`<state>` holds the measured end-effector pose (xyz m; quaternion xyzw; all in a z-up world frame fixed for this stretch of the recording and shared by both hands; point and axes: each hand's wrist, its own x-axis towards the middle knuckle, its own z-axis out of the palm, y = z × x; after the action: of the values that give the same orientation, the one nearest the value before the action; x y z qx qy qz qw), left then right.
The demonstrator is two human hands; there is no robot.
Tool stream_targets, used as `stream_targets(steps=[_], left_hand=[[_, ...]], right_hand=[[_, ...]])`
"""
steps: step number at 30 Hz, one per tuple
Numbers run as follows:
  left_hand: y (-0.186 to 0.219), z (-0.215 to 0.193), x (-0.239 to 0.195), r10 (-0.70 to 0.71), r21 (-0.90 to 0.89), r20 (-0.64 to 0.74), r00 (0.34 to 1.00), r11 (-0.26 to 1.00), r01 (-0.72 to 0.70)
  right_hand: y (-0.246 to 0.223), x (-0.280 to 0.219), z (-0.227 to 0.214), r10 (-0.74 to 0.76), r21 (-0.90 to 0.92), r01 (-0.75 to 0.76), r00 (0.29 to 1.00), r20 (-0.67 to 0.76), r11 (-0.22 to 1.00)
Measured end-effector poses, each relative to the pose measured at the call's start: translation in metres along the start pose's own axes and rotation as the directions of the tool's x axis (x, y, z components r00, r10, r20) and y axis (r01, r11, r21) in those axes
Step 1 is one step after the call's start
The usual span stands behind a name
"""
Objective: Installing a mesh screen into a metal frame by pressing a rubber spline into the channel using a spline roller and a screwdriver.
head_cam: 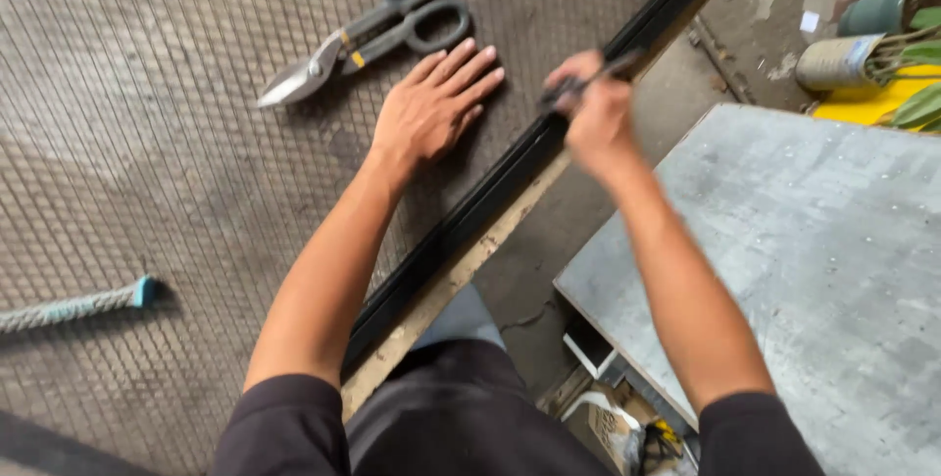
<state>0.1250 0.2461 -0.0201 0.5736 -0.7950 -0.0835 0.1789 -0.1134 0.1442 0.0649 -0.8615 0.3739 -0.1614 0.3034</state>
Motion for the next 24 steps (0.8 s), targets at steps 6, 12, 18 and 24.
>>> stream_targets(steps=[6, 12, 18, 24], left_hand=[[0.021, 0.019, -0.007, -0.202, 0.032, 0.001, 0.979, 0.979, 0.202], [0.046, -0.021, -0.063, -0.118, 0.059, 0.108, 0.987, 0.992, 0.112], [0.030, -0.013, -0.067, -0.153, 0.011, 0.151, 0.977, 0.988, 0.153], [0.032, -0.016, -0.067, -0.180, -0.002, 0.133, 0.975, 0.983, 0.182]], right_hand=[[-0.001, 0.001, 0.009, -0.134, 0.073, 0.135, 0.991, -0.019, 0.988], [-0.002, -0.029, 0.016, 0.044, 0.155, -0.028, 0.994, -0.097, 0.987], [-0.065, -0.077, 0.084, -0.064, 0.386, 0.032, 0.995, 0.072, 0.922], [-0.031, -0.049, 0.054, -0.072, 0.112, 0.070, 0.997, 0.012, 0.991]])
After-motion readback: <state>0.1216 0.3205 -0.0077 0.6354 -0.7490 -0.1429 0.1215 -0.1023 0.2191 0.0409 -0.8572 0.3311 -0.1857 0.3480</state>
